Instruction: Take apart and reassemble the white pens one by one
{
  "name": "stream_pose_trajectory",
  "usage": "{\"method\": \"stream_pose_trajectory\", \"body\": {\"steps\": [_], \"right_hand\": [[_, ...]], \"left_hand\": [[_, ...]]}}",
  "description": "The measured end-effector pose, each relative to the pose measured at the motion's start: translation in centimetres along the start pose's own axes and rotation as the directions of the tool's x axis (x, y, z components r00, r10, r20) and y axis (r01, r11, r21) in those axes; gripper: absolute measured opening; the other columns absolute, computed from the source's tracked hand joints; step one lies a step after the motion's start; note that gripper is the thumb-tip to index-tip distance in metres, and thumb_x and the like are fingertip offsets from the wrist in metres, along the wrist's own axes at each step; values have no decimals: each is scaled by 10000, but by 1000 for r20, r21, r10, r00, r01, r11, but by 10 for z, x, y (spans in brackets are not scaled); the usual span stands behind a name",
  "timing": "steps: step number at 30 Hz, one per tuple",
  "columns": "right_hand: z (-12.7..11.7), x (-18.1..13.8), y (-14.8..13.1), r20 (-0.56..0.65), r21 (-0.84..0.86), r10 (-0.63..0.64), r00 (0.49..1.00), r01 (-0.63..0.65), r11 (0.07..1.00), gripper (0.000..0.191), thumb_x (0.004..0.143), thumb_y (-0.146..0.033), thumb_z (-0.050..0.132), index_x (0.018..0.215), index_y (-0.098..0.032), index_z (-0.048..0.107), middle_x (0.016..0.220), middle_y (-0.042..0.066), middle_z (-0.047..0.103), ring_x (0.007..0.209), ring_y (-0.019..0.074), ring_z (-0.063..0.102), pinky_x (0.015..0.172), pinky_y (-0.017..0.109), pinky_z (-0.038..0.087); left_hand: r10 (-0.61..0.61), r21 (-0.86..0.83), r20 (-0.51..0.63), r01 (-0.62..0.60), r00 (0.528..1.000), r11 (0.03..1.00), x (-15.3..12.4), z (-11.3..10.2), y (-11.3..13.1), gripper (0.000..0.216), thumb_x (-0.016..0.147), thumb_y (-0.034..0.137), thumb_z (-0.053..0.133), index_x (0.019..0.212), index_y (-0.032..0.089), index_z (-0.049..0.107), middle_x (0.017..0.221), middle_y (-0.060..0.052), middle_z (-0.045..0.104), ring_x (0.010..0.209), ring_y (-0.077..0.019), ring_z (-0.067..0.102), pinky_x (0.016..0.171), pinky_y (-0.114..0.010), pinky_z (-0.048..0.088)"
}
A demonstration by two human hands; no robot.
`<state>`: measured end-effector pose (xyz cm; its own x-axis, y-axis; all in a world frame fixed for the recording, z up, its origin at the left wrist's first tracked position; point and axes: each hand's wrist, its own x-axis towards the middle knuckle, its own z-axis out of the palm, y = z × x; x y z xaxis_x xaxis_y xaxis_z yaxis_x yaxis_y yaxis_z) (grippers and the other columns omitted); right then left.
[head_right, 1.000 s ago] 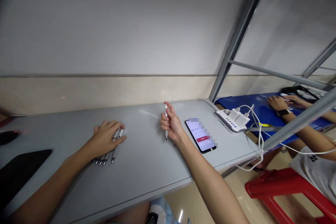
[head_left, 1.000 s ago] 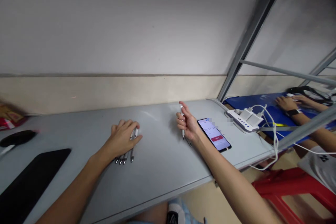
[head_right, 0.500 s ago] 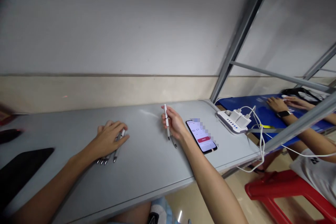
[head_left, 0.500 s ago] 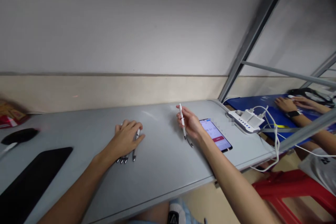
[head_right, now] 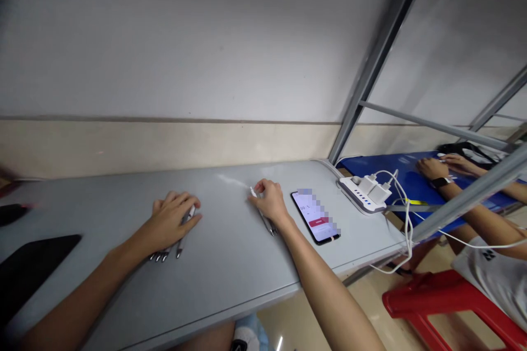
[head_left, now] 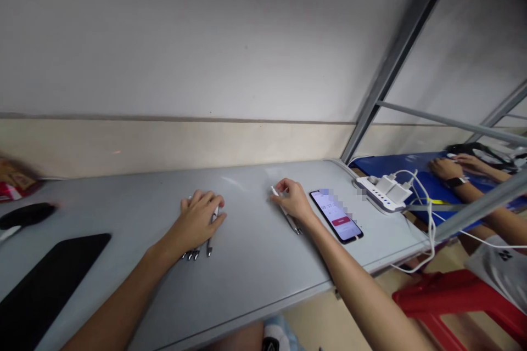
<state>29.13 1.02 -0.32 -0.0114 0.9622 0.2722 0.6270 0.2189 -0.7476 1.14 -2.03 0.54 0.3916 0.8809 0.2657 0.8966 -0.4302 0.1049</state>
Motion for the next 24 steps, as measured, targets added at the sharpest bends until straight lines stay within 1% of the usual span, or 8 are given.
{"method": "stream_pose_trajectory", "body": {"steps": [2, 4, 6, 7, 10, 13, 19, 24], "right_hand": [[2, 0, 2, -29, -192, 18, 999, -24, 981, 297, 646, -320, 744, 880, -199, 605, 955, 60, 584, 950, 239, 492, 819, 356, 376], [2, -1, 4, -47, -277, 46, 998, -58, 959, 396, 630, -350, 765, 962, -204, 605, 1033, 86, 571, 1000, 264, 483, 839, 375, 375], [-1, -1, 6, -33, -261, 64, 997, -71, 963, 442, 659, -389, 749, 1028, -201, 594, 1050, 94, 572, 979, 250, 505, 810, 349, 392], [-3, 0, 6, -15, -239, 67, 998, -69, 969, 420, 690, -401, 724, 1035, -198, 596, 1034, 91, 581, 946, 234, 523, 783, 327, 400], [-8, 1, 8, 42, -213, 74, 996, -63, 975, 280, 754, -365, 663, 969, -187, 632, 937, 71, 619, 803, 180, 557, 690, 276, 397], [-10, 3, 8, 73, -231, 73, 995, -54, 971, 200, 751, -316, 661, 894, -177, 663, 856, 58, 650, 720, 156, 562, 628, 256, 376], [-8, 3, 9, 48, -226, 103, 994, -89, 970, 169, 729, -308, 684, 838, -179, 683, 789, 51, 675, 651, 147, 571, 581, 247, 363], [-11, 4, 10, 26, -165, 139, 990, -133, 977, 220, 749, -365, 672, 869, -181, 679, 720, 33, 658, 612, 144, 567, 571, 247, 367]], "left_hand": [[1, 3, 1, -1, 1000, 1000, 0, 0, 0, 193, 884, 366, 464, 950, 227, 580, 1001, -52, 611, 987, -269, 481, 794, -393, 303], [-3, 10, -1, 3, 1000, 1000, 1, 0, -1, 199, 885, 374, 463, 954, 228, 581, 1005, -52, 610, 984, -270, 480, 794, -394, 305], [-12, 21, -6, 12, 1000, 1000, 1, -1, -1, 208, 887, 386, 462, 956, 231, 582, 1005, -53, 612, 977, -271, 479, 792, -394, 304], [-17, 27, -7, 17, 1000, 999, 1, -2, 0, 212, 890, 389, 457, 958, 232, 581, 1005, -54, 613, 974, -272, 479, 790, -395, 303], [-28, 38, 0, 28, 1000, 999, 1, -4, 0, 225, 900, 396, 438, 963, 234, 579, 1003, -56, 616, 977, -274, 478, 784, -396, 302], [-30, 39, 14, 30, 999, 999, 1, -5, 1, 227, 900, 396, 435, 954, 231, 581, 997, -57, 620, 982, -275, 480, 784, -396, 301], [-16, 19, 33, 16, 999, 1000, -1, -5, 3, 233, 900, 388, 425, 953, 226, 583, 1003, -58, 623, 987, -268, 479, 793, -393, 296], [-60, 45, 17, 60, 998, 997, -1, -8, 6, 243, 897, 401, 418, 934, 229, 586, 968, -59, 641, 963, -274, 482, 767, -385, 282]]}}
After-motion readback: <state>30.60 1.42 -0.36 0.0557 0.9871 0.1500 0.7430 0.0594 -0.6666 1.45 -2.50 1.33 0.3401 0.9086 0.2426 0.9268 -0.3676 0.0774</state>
